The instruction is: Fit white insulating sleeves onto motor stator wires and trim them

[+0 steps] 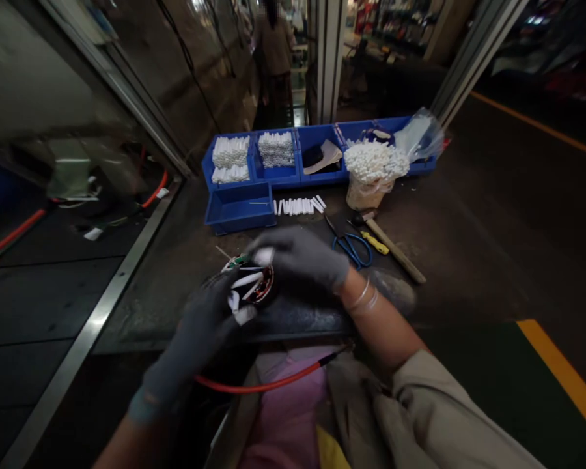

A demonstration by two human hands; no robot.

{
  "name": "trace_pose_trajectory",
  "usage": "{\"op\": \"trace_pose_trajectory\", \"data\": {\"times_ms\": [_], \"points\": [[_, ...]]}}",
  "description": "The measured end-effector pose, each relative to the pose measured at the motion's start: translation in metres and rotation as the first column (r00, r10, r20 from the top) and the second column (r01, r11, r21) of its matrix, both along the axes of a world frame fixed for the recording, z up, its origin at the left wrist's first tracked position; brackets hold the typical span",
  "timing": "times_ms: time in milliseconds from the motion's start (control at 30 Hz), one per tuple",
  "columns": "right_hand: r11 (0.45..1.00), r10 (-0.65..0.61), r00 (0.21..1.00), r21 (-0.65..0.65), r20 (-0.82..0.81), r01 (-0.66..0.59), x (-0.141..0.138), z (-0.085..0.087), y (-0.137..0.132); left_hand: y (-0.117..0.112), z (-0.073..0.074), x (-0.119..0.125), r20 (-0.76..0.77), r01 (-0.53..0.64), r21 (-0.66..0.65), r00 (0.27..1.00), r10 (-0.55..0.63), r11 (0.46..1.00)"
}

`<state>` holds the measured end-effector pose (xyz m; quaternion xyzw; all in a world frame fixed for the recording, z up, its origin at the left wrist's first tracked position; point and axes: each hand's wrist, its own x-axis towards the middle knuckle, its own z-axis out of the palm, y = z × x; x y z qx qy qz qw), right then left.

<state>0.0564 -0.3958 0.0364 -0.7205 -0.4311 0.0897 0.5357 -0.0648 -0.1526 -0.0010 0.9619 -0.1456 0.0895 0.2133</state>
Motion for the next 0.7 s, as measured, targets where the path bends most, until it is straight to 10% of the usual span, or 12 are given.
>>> {"op": "trace_pose_trajectory", "data": {"times_ms": [33, 100, 167, 367, 467, 533, 600, 700], "points": [[0.953, -0.28, 0.957, -0.092, 0.079, 0.287, 0.027, -0.006, -0.014, -0.006, -0.009, 0.0, 0.041, -0.041, -0.029, 0.998, 0.042, 0.999], [0.633, -0.652, 0.704, -0.309, 0.28, 0.71, 0.075, -0.024, -0.032, -0.017, -0.024, 0.002, 0.126, -0.098, -0.084, 0.986, 0.108, 0.992], [0.364, -0.729, 0.565, -0.479, 0.387, 0.799, 0.11, -0.045, -0.039, -0.02, -0.031, 0.006, 0.185, -0.107, -0.12, 0.974, 0.128, 0.987], [0.175, -0.73, 0.503, -0.584, 0.463, 0.792, 0.135, -0.079, -0.038, 0.003, -0.023, 0.007, 0.084, 0.059, -0.021, 0.995, -0.057, 0.998], [0.19, -0.709, 0.497, -0.542, 0.501, 0.818, 0.121, -0.071, -0.043, 0.009, -0.018, 0.004, 0.068, 0.069, -0.018, 0.995, -0.067, 0.997], [0.314, -0.724, 0.517, -0.449, 0.457, 0.837, 0.098, -0.058, -0.046, 0.009, -0.016, 0.003, 0.062, 0.079, -0.034, 0.995, -0.076, 0.996], [0.603, -0.716, 0.646, -0.235, 0.263, 0.763, 0.063, -0.043, -0.049, 0.01, -0.016, 0.004, 0.051, 0.093, -0.054, 0.995, -0.091, 0.994], [0.94, -0.323, 0.946, -0.106, 0.04, 0.325, -0.001, -0.022, -0.046, 0.013, -0.016, 0.006, 0.02, 0.109, -0.082, 0.994, -0.108, 0.991]]}}
